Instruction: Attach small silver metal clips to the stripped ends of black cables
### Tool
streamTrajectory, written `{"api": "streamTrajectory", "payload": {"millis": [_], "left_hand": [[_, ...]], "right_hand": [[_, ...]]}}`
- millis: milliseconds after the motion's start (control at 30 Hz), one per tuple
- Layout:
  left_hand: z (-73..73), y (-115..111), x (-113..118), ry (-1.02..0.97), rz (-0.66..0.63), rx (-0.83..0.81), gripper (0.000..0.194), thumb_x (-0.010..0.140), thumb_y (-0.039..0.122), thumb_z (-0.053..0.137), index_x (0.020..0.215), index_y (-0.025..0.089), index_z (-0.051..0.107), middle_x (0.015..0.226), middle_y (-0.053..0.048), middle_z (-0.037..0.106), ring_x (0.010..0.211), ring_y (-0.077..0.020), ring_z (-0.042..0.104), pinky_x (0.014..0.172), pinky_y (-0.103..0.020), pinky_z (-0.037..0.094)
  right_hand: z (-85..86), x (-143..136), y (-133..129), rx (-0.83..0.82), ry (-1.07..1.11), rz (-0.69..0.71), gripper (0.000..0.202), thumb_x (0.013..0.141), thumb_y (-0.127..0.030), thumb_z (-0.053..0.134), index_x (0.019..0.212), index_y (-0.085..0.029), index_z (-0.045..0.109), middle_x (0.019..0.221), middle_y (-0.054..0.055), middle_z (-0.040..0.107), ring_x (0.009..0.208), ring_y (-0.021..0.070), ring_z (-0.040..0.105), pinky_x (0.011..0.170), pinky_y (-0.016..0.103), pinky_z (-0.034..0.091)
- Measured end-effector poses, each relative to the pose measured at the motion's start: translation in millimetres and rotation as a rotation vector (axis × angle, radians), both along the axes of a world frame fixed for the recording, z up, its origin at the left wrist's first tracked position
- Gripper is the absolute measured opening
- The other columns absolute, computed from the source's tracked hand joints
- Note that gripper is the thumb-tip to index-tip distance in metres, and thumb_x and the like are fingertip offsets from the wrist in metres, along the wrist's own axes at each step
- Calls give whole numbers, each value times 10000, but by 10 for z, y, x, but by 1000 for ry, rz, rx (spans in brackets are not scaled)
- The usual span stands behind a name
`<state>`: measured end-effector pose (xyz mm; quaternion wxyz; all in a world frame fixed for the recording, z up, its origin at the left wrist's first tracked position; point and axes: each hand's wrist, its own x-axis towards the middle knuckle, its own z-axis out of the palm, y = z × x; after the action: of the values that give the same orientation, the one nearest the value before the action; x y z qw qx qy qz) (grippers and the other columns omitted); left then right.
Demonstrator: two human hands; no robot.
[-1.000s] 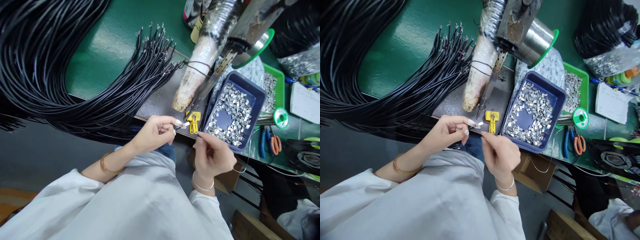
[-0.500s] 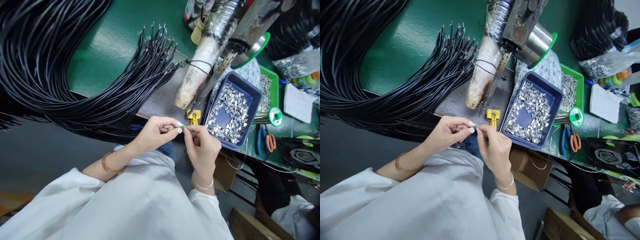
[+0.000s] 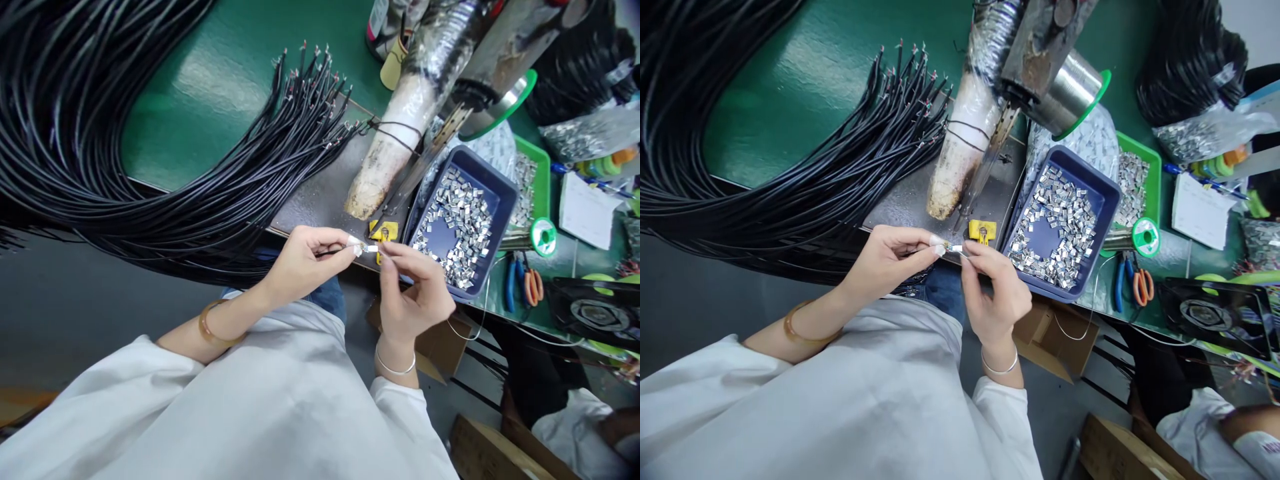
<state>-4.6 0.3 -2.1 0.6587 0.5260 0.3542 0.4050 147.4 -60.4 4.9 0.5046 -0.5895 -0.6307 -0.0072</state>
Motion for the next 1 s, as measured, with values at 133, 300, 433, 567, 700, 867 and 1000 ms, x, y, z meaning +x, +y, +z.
{"api": "streamTrajectory", "payload": {"millis": [133, 300, 433, 567, 700, 867, 1000], "left_hand": [[16, 16, 34, 39, 58, -16, 123, 804, 229, 707, 766, 129, 767, 714, -35, 726, 618, -101, 603, 568, -189, 476], [72, 46, 91, 52, 101, -38, 101, 769, 213, 710, 707, 134, 721, 631, -13, 655, 574, -93, 554, 532, -193, 437], [86, 59, 124, 80, 109, -25, 95, 767, 212, 704, 713, 135, 715, 594, 1, 607, 543, -81, 502, 504, -191, 394], [88, 56, 134, 93, 129, -4, 100, 773, 210, 696, 730, 124, 722, 559, 17, 559, 504, -56, 421, 469, -180, 322], [100, 62, 119, 89, 141, 24, 87, 759, 197, 708, 727, 120, 734, 549, 22, 562, 480, -40, 373, 440, -169, 272], [103, 94, 84, 40, 73, -19, 91, 762, 194, 707, 736, 125, 761, 668, -19, 695, 564, -69, 531, 516, -162, 404], [93, 103, 68, 30, 47, -38, 93, 765, 203, 714, 735, 129, 761, 698, -23, 714, 602, -78, 561, 569, -169, 450]], "right_hand": [[-46, -58, 55, 9, -117, 14, 183, 832, -67, 721, 910, -218, 651, 960, 2, 780, 879, 118, 745, 716, 229, 610], [-92, -82, 81, 44, -102, -33, 177, 829, -90, 728, 899, -233, 652, 965, 14, 776, 856, 141, 742, 764, 294, 622], [-93, -61, 105, 25, -67, -28, 149, 847, -108, 714, 896, -235, 651, 957, 15, 769, 861, 153, 744, 734, 310, 624], [-72, -55, 140, 38, -62, -28, 151, 841, -108, 723, 880, -237, 654, 939, 8, 763, 868, 158, 743, 743, 327, 629], [-50, -60, 143, 58, -76, -27, 175, 820, -95, 743, 878, -241, 666, 939, 10, 758, 857, 160, 746, 736, 328, 642], [-86, -46, 92, 57, -130, 3, 181, 825, -118, 736, 873, -242, 614, 981, 31, 764, 853, 165, 759, 733, 311, 658], [-127, -59, 87, 80, -134, 16, 181, 825, -121, 736, 878, -240, 611, 973, 30, 769, 861, 159, 759, 749, 292, 653]]}}
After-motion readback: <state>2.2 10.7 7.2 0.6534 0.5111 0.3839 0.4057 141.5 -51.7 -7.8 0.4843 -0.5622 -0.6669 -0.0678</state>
